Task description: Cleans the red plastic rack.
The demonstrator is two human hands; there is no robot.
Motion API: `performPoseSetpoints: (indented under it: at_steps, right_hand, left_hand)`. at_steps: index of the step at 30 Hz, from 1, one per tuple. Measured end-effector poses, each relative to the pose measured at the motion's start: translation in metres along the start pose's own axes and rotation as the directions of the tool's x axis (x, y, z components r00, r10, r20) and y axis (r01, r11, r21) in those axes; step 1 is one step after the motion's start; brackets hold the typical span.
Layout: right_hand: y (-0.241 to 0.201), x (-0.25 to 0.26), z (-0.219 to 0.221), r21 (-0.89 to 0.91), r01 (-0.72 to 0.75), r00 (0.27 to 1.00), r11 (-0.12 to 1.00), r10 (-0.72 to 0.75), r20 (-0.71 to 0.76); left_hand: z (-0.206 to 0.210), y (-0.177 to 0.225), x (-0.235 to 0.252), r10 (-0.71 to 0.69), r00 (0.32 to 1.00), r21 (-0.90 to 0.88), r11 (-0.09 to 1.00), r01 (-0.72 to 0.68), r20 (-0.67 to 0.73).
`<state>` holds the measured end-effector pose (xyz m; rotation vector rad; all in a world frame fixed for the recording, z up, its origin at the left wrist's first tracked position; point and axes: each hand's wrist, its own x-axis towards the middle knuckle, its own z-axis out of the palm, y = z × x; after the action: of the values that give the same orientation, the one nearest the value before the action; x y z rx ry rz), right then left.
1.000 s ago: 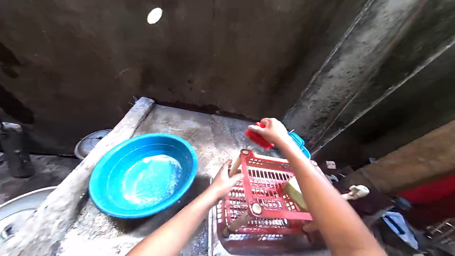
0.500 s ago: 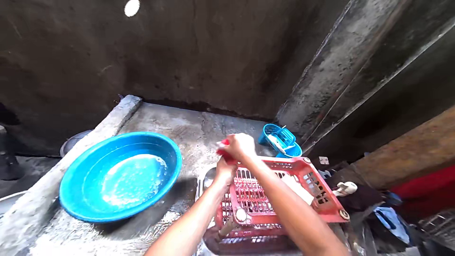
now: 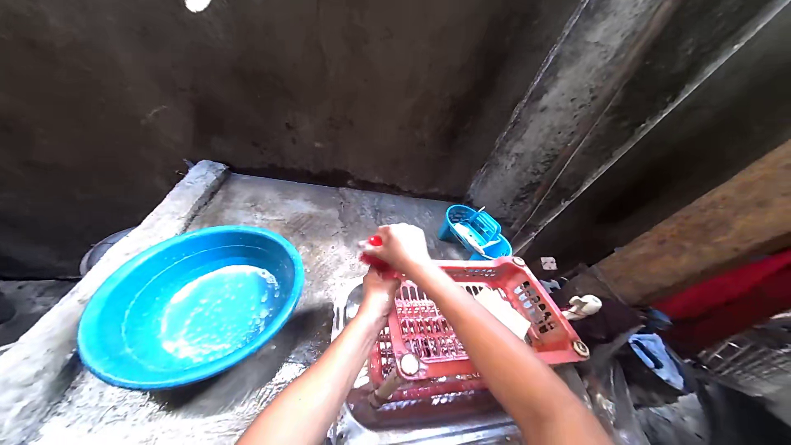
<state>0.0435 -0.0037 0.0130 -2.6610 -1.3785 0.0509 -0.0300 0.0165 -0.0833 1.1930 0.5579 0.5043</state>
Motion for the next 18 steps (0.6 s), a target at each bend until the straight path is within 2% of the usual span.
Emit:
performPoseSetpoints:
  at_steps: [3, 4, 6, 8, 10, 14, 16, 18]
  right_hand:
    - [0.049, 0.006, 0.005, -0.052, -0.161, 0.987, 0.986, 0.160, -0.024]
    - [0.052, 0.009, 0.005, -0.077, -0.186, 0.982, 0.979, 0.185, -0.027]
    - [0.025, 0.006, 0.006, -0.068, -0.124, 0.992, 0.990, 0.124, -0.013]
    - [-0.012, 0.000, 0.003, -0.036, 0.016, 1.000, 0.999, -0.015, 0.023]
    - [-0.014, -0.003, -0.002, -0.015, 0.050, 0.998, 0.999, -0.049, 0.036]
    - [0.035, 0.010, 0.004, -0.046, -0.145, 0.988, 0.988, 0.142, -0.053]
    - [0.009, 0.004, 0.007, -0.040, -0.062, 0.998, 0.997, 0.061, -0.026]
    - [-0.033, -0.010, 0.011, -0.045, 0.161, 0.985, 0.986, -0.157, 0.073]
  left_hand:
    - [-0.004, 0.001, 0.001, -0.003, 0.996, -0.070, 0.998, 0.009, 0.085]
    - [-0.004, 0.002, 0.003, -0.002, 0.996, -0.077, 0.997, 0.009, 0.093]
    - [-0.003, 0.001, 0.000, -0.020, 0.998, -0.099, 0.995, 0.025, 0.058]
    - [-0.002, 0.000, -0.003, -0.030, 0.999, -0.115, 0.993, 0.034, 0.030]
    - [-0.004, 0.001, -0.004, -0.064, 0.996, -0.117, 0.991, 0.071, 0.063]
    - [-0.010, 0.003, -0.008, -0.181, 0.962, -0.137, 0.968, 0.212, 0.206]
    - [-0.009, 0.004, -0.016, -0.210, 0.965, -0.139, 0.963, 0.232, 0.155]
    - [-0.012, 0.002, -0.027, -0.200, 0.975, -0.149, 0.966, 0.213, 0.102]
